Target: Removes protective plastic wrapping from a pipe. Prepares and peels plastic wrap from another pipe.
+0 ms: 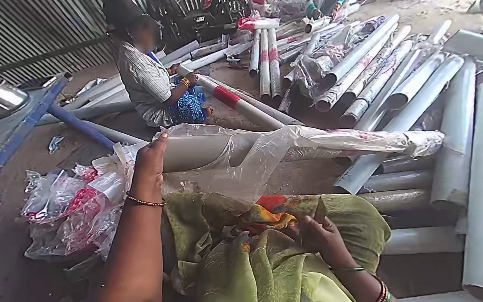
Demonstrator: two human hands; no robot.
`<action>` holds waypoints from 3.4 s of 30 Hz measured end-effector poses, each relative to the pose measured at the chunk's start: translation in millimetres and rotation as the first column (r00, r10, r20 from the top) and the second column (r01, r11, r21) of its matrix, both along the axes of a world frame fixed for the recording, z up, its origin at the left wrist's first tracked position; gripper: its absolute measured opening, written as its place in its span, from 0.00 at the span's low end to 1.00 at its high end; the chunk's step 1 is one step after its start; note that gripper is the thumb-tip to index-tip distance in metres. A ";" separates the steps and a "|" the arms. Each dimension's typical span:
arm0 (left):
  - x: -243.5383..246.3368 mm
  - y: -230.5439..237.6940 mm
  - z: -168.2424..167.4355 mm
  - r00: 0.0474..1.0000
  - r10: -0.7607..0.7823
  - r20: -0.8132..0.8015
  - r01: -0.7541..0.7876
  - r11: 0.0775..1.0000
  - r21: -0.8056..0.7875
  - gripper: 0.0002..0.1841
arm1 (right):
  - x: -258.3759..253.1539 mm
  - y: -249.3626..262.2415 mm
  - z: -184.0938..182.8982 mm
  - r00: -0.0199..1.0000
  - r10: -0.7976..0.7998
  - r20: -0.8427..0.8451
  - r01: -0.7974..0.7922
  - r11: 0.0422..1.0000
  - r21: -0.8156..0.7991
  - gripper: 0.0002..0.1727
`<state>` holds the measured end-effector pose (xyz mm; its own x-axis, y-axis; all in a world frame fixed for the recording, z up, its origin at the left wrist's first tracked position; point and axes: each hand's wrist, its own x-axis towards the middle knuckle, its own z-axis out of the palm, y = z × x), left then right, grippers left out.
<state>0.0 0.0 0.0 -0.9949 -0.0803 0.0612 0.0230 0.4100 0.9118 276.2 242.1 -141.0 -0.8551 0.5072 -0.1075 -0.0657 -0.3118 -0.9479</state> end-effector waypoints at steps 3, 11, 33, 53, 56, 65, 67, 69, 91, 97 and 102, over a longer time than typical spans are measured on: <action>11.7 3.1 6.7 0.999 0.010 -0.050 -0.010 1.000 0.007 0.30 | 2.6 35.8 15.9 0.980 -0.200 0.017 0.197 0.975 0.099 0.12; 52.7 3.5 29.8 0.990 -0.050 -0.133 0.051 0.999 -0.001 0.25 | -48.2 7.5 75.2 0.944 0.110 -0.310 0.118 0.767 0.631 0.07; 48.5 11.6 49.2 0.977 -0.142 -0.156 0.136 0.989 -0.049 0.31 | -106.8 -92.7 133.6 0.840 0.434 0.325 -0.538 0.741 0.401 0.13; 23.4 7.5 16.8 0.989 -0.080 -0.121 0.066 0.991 -0.118 0.29 | 8.8 79.3 79.5 0.961 0.046 0.273 -0.276 0.233 0.932 0.17; 41.3 -4.8 -4.3 0.981 -0.086 -0.176 0.068 0.992 -0.106 0.24 | 24.0 89.4 81.0 0.994 0.053 0.100 -0.113 0.445 0.888 0.14; 90.2 -49.7 -87.9 0.832 -0.221 -0.509 0.181 0.975 -0.127 0.22 | 38.4 63.5 149.0 0.969 -0.168 -0.182 0.230 0.881 0.413 0.18; 95.7 -60.6 -104.2 0.772 -0.279 -0.570 0.231 0.960 -0.157 0.30 | 30.5 57.4 161.6 0.957 -0.195 -0.214 0.267 0.881 0.390 0.18; 102.8 -69.3 -115.0 0.746 -0.331 -0.578 0.264 0.944 -0.200 0.36 | 14.8 46.7 180.0 0.936 -0.261 -0.235 0.330 0.882 0.336 0.22; 118.3 -65.9 -32.9 0.570 -0.671 -0.474 0.395 0.729 -0.559 0.26 | -107.0 10.8 237.9 0.986 -0.103 -0.135 0.117 0.988 0.104 0.21; 115.9 36.5 -24.2 0.591 -0.780 0.206 0.613 0.267 -0.744 0.32 | -136.9 20.5 233.7 0.993 0.020 -0.115 -0.016 0.999 0.038 0.23; 120.2 58.3 -34.3 0.582 -0.746 0.324 0.576 0.097 -0.812 0.30 | -152.1 39.0 226.3 0.993 0.034 -0.116 -0.034 0.999 -0.001 0.21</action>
